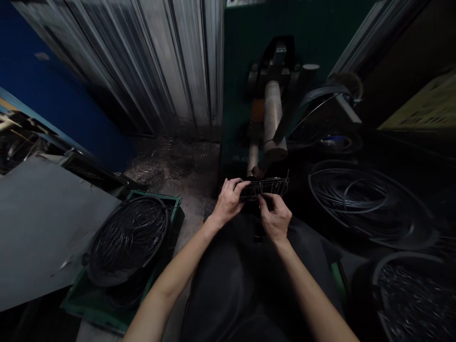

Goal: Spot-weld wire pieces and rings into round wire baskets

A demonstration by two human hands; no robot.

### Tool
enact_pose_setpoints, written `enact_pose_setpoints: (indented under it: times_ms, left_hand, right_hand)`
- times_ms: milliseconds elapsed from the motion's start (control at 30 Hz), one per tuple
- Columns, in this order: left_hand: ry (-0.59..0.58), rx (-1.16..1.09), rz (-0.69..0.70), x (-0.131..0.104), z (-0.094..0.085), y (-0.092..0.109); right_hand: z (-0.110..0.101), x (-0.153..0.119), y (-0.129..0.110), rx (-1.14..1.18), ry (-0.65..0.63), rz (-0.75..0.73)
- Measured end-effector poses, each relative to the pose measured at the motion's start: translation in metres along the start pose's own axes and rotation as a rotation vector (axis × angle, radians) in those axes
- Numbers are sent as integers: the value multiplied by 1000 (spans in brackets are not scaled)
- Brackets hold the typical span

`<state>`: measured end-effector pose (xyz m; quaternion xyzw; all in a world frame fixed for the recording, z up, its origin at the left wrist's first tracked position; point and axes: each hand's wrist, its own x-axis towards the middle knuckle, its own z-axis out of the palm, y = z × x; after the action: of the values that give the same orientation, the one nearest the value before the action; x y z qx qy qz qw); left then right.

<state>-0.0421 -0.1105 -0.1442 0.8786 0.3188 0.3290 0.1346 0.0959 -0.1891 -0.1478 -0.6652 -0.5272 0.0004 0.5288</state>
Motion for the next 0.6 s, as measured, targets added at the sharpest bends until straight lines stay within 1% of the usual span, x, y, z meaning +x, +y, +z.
enact_pose_setpoints:
  times_ms: [267,600]
  left_hand:
    - [71,-5,72,4,7,-5]
    - [76,-3,67,5,9,-9]
  right_hand:
    - [2,3,4,-2,37,-29]
    - [7,5,8,16,36,-7]
